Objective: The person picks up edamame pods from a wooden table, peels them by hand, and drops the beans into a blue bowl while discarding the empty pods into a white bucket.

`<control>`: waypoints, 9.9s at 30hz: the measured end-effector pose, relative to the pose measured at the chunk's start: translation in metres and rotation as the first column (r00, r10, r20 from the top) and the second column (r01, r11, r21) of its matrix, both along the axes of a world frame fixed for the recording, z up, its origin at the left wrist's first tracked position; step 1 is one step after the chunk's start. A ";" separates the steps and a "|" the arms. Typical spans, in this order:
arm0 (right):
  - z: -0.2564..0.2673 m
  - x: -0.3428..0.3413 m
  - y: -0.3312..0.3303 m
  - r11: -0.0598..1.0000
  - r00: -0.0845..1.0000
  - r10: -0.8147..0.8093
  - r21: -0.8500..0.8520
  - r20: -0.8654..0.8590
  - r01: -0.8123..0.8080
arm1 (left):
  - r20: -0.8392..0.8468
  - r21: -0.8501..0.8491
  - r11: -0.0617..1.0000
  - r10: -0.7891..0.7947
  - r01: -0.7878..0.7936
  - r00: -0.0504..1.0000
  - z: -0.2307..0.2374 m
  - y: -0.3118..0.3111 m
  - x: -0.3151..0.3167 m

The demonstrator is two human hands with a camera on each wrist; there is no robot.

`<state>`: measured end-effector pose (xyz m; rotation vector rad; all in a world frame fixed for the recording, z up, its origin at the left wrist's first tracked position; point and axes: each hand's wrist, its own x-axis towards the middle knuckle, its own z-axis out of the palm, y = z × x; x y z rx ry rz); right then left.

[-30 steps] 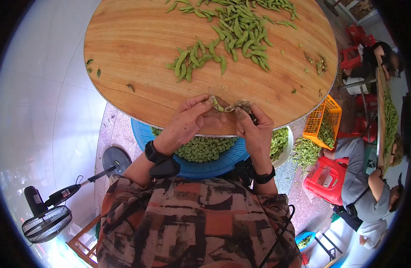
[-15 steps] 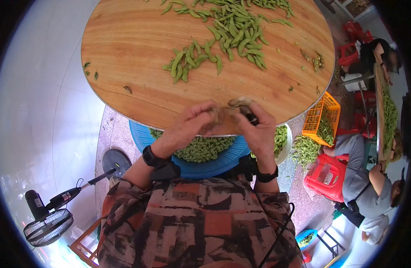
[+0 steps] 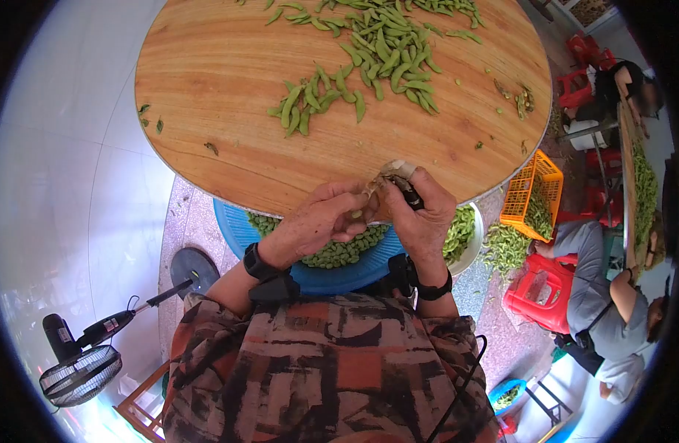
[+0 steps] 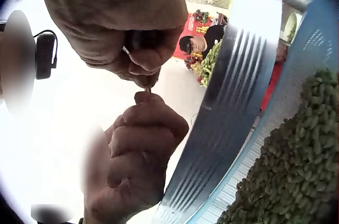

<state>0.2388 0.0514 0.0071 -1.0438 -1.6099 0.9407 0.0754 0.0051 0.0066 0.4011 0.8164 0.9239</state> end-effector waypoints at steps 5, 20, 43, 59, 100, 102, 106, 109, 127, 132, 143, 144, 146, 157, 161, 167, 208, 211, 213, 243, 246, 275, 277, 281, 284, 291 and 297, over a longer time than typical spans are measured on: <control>0.003 0.006 0.003 0.989 0.999 0.011 -0.150 -0.031 -0.016 | -0.076 0.131 0.984 -0.114 0.123 0.991 -0.015 -0.009 -0.010; -0.005 0.071 0.088 0.827 0.710 -0.545 0.424 0.446 0.369 | -0.751 0.540 0.642 0.660 0.544 -0.033 0.011 0.070 -0.059; -0.009 0.012 0.019 0.983 1.000 0.008 -0.181 0.008 -0.006 | -0.546 0.523 0.588 0.787 0.617 -0.287 -0.004 0.091 -0.052; 0.008 0.002 0.010 0.734 0.904 0.180 -0.559 -0.388 -0.386 | -0.658 0.586 0.804 0.400 0.101 0.638 -0.002 0.022 -0.011; -0.010 0.007 0.012 0.691 0.876 0.303 -0.548 -0.375 -0.472 | -0.650 0.488 0.861 0.247 0.146 0.718 -0.003 0.022 -0.017; -0.007 0.011 0.014 0.640 0.866 0.308 -0.588 -0.393 -0.495 | -0.635 0.381 0.913 0.142 0.148 0.759 0.004 0.025 -0.025; -0.007 0.012 0.015 0.629 0.900 0.295 -0.645 -0.320 -0.435 | -0.635 0.392 0.908 0.149 0.150 0.758 -0.001 0.023 -0.021; -0.013 0.005 0.012 0.772 0.927 0.353 -0.522 -0.124 -0.363 | -0.703 0.630 0.756 0.460 0.177 0.543 -0.007 0.026 -0.014; 0.000 0.013 0.007 0.547 0.851 0.311 -0.652 -0.423 -0.524 | -0.313 0.384 0.923 0.109 0.021 0.944 -0.009 0.023 -0.014; 0.009 0.006 0.000 0.896 0.927 0.372 -0.281 0.053 -0.344 | -0.708 0.422 0.883 0.178 0.208 0.683 -0.010 0.020 -0.022; 0.018 0.003 -0.005 0.936 0.914 0.352 -0.091 0.203 -0.340 | -0.833 0.505 0.713 0.254 0.486 0.492 0.013 0.018 -0.035; 0.018 0.003 -0.004 0.931 0.906 0.366 -0.097 0.212 -0.353 | -0.779 0.495 0.753 0.162 0.434 0.606 0.007 0.019 -0.038; 0.016 0.000 -0.003 0.942 0.912 0.334 -0.057 0.239 -0.331 | -0.702 0.477 0.790 0.078 0.386 0.708 0.004 0.021 -0.040; 0.005 -0.015 -0.016 0.953 0.910 0.133 0.202 0.393 -0.227 | 0.009 0.156 0.977 0.148 -0.147 0.989 -0.012 0.015 -0.027; 0.003 -0.023 -0.026 0.898 0.861 0.021 0.369 0.509 -0.240 | 0.203 0.206 0.948 0.199 -0.241 0.959 -0.021 0.004 -0.008; 0.005 -0.017 -0.017 0.964 0.933 0.035 0.233 0.358 -0.126 | 0.212 0.175 0.909 0.340 -0.378 0.916 -0.010 0.000 0.015; 0.017 0.025 -0.003 0.483 0.735 0.388 -0.557 -0.556 -0.676 | 0.294 0.028 0.995 0.080 -0.092 0.952 -0.018 -0.027 0.001; 0.015 0.023 -0.006 0.489 0.783 0.352 -0.613 -0.513 -0.621 | 0.088 0.120 0.988 0.091 -0.101 0.992 -0.008 -0.019 -0.002; 0.015 0.015 -0.013 0.810 0.901 0.429 -0.416 -0.063 -0.414 | -0.218 0.201 0.979 0.090 -0.046 0.972 0.004 -0.013 -0.003; -0.010 -0.024 -0.032 0.988 0.927 0.036 0.127 0.373 -0.089 | -0.281 0.102 0.976 0.213 -0.192 0.936 0.002 -0.005 0.007; -0.006 -0.020 -0.030 0.994 0.947 0.104 -0.016 0.304 -0.104 | -0.273 0.139 0.980 0.173 -0.139 0.946 0.005 -0.003 0.007; 0.004 -0.013 -0.024 0.985 0.969 0.141 -0.132 0.203 -0.115 | -0.415 0.321 0.944 0.213 -0.076 0.884 -0.008 -0.006 -0.001; 0.005 -0.013 -0.024 0.987 0.969 0.136 -0.106 0.206 -0.116 | -0.340 0.349 0.923 0.288 -0.165 0.895 -0.006 -0.006 0.002; 0.002 -0.002 -0.020 0.946 0.964 0.235 -0.258 0.125 -0.198 | -0.362 0.255 0.956 0.231 -0.143 0.903 -0.004 -0.005 -0.012; 0.002 -0.001 -0.019 0.810 0.962 0.273 -0.537 -0.010 -0.235 | -0.300 0.225 0.973 0.117 -0.049 0.947 -0.006 -0.005 -0.018; -0.005 -0.024 -0.030 0.994 0.959 0.068 0.058 0.274 -0.087 | -0.256 0.271 0.944 0.259 -0.188 0.931 -0.008 -0.004 -0.004; -0.008 -0.032 -0.037 0.987 0.953 -0.033 0.157 0.302 -0.015 | -0.039 0.194 0.918 0.361 -0.347 0.932 -0.017 -0.002 0.002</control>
